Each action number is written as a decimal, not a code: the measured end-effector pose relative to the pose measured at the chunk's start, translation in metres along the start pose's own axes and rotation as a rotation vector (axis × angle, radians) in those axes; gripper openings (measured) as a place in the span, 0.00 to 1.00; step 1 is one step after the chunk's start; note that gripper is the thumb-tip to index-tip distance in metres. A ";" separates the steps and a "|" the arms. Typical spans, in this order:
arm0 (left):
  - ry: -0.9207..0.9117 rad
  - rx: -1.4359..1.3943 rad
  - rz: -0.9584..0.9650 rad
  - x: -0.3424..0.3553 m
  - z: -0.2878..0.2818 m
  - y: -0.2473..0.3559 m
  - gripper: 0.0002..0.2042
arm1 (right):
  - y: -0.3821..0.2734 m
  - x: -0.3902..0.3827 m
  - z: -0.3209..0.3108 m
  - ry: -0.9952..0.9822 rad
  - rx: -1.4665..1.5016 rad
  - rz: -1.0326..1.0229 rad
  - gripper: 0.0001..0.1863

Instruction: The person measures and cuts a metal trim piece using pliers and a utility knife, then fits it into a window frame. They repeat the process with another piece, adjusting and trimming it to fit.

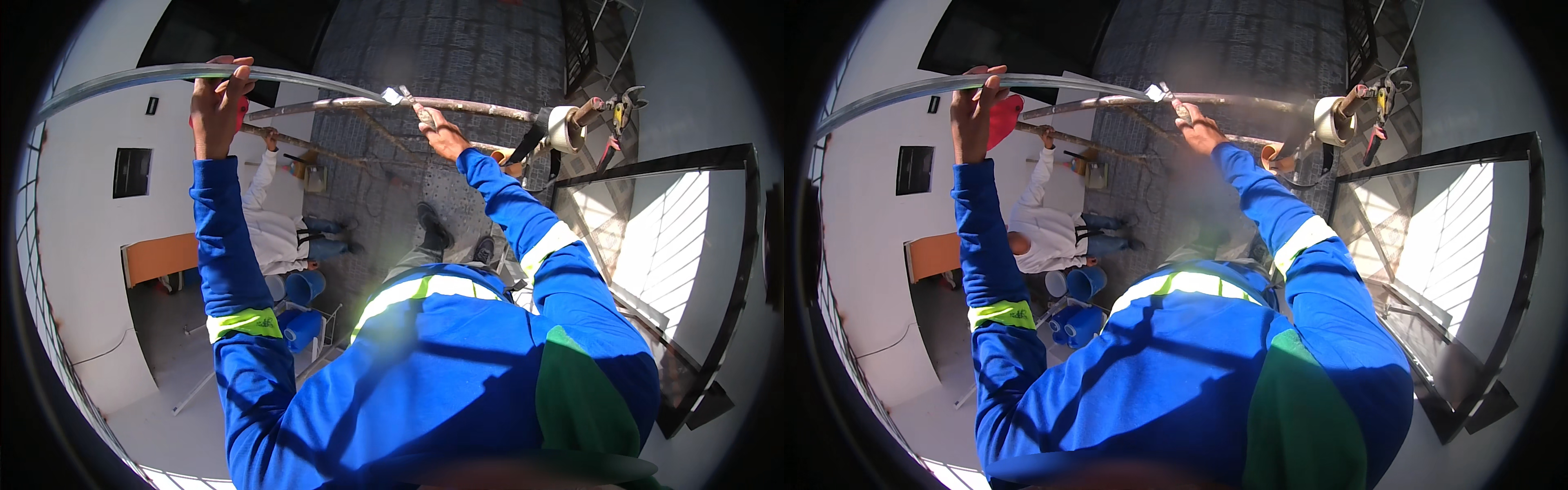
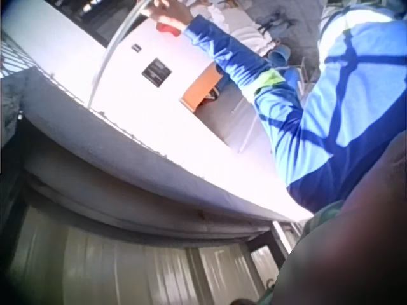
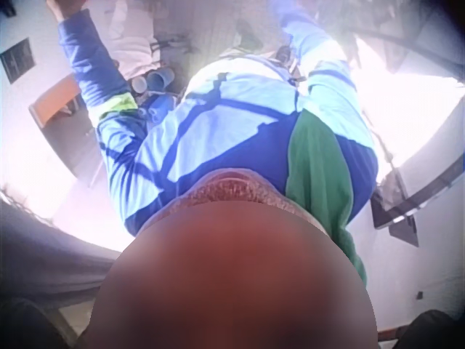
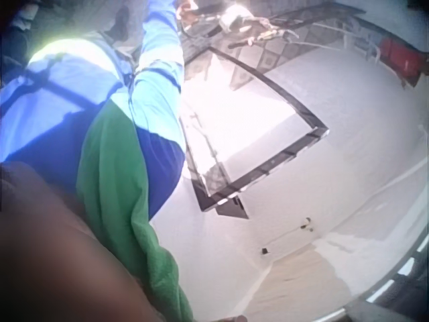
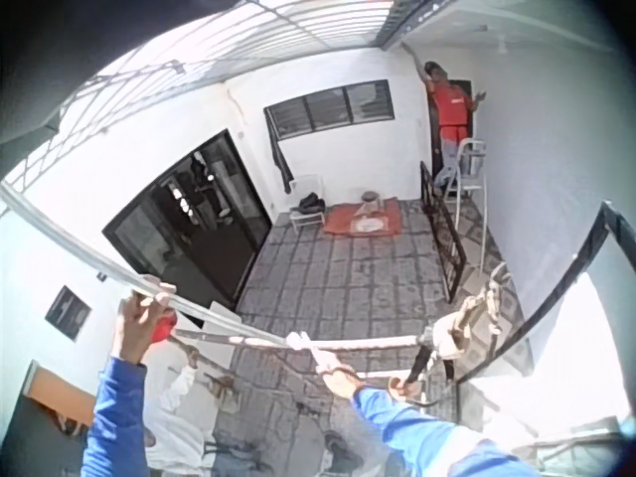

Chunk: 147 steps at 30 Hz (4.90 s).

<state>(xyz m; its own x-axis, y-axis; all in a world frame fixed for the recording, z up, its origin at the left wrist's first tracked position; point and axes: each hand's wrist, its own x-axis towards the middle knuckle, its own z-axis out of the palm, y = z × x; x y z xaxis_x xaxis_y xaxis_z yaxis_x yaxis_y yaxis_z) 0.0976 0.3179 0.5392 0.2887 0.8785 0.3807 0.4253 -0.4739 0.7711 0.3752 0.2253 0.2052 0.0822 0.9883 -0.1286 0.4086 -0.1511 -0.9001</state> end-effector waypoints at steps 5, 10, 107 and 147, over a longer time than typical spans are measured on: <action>-0.006 0.024 -0.011 0.006 -0.008 -0.005 0.18 | -0.014 0.029 0.007 -0.064 0.023 -0.119 0.27; -0.017 -0.065 -0.008 0.018 -0.016 -0.022 0.17 | -0.030 0.053 0.007 -0.095 -0.044 -0.070 0.28; -0.058 0.050 -0.029 0.071 -0.008 -0.030 0.19 | -0.025 0.073 -0.008 -0.180 -0.446 -0.085 0.18; 0.128 0.113 0.050 0.043 -0.002 -0.032 0.23 | -0.041 0.065 0.019 -0.049 -0.374 0.069 0.23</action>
<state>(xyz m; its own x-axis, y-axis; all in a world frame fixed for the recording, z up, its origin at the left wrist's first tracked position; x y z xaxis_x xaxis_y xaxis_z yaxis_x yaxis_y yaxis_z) 0.0947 0.3709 0.5319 0.2029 0.8508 0.4847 0.5090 -0.5145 0.6901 0.3468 0.2958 0.2256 0.0810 0.9740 -0.2115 0.7078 -0.2056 -0.6758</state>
